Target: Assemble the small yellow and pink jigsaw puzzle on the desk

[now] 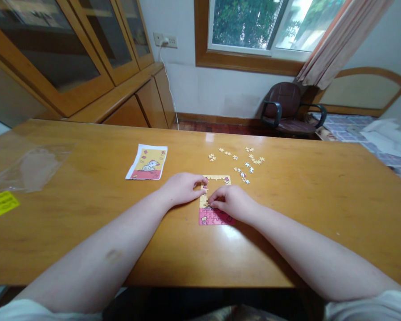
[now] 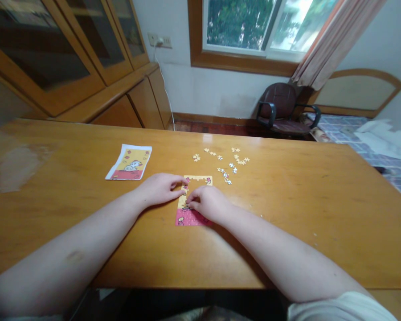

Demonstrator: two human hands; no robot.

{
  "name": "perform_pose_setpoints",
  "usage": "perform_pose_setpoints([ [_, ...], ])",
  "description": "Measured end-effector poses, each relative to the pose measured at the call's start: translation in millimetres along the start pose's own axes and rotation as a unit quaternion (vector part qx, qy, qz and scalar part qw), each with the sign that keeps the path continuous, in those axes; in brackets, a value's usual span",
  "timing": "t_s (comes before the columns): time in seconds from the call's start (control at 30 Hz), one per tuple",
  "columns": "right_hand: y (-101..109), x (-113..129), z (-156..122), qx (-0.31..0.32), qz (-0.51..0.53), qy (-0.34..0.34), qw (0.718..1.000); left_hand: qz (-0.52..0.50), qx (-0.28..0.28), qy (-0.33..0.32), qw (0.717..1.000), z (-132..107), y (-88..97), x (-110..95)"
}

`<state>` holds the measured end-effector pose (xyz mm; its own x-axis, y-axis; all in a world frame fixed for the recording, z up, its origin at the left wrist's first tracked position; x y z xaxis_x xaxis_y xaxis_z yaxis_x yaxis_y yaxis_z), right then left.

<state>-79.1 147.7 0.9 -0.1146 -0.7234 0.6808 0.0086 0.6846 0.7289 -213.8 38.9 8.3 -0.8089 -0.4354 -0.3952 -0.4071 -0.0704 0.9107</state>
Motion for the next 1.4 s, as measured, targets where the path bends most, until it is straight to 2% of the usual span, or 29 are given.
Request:
perform_pose_setpoints([
  [0.23,-1.2,3.6,1.0,-0.017,-0.063,0.058,0.996,0.01,-0.006,-0.006,1.0,0.5,-0.7,0.8],
  [0.5,-1.5,3.4,-0.4,-0.022,-0.081,0.094,0.992,0.006,-0.012,-0.008,1.0,0.1,-0.7,-0.2],
  [0.63,1.8,9.4,-5.3,-0.022,-0.111,0.126,0.986,-0.009,-0.005,-0.055,0.998,-2.0,0.5,-2.7],
  [0.8,10.3,14.5,-12.8,-0.003,-0.169,0.148,0.974,-0.019,0.062,-0.152,0.986,-6.7,-1.2,-10.1],
  [1.17,8.3,14.9,-11.6,0.024,-0.222,0.165,0.961,0.021,0.063,-0.149,0.987,-6.6,-6.8,-13.6],
  [1.27,20.3,5.9,-7.1,-0.016,-0.213,0.13,0.968,0.019,0.064,-0.158,0.985,-7.2,-6.9,-13.6],
  [1.33,36.0,-9.7,-3.4,-0.086,-0.235,0.058,0.966,0.013,0.067,-0.161,0.985,-7.5,-6.2,-14.0],
  [1.4,51.8,-29.2,-0.7,-0.148,-0.289,-0.016,0.946,0.005,0.067,-0.159,0.985,-7.4,-5.1,-14.4],
])
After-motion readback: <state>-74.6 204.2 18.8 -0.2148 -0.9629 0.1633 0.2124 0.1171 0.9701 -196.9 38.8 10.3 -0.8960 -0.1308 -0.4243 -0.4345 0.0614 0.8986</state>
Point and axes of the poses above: each hand's wrist, its own z-axis towards the middle knuckle, its own y-axis out of the back of the hand, x = y × z, the point moved 3 cm from there along z, towards the middle knuckle, and after that the axes turned 6 degrees about y, right-handed, at the moved point
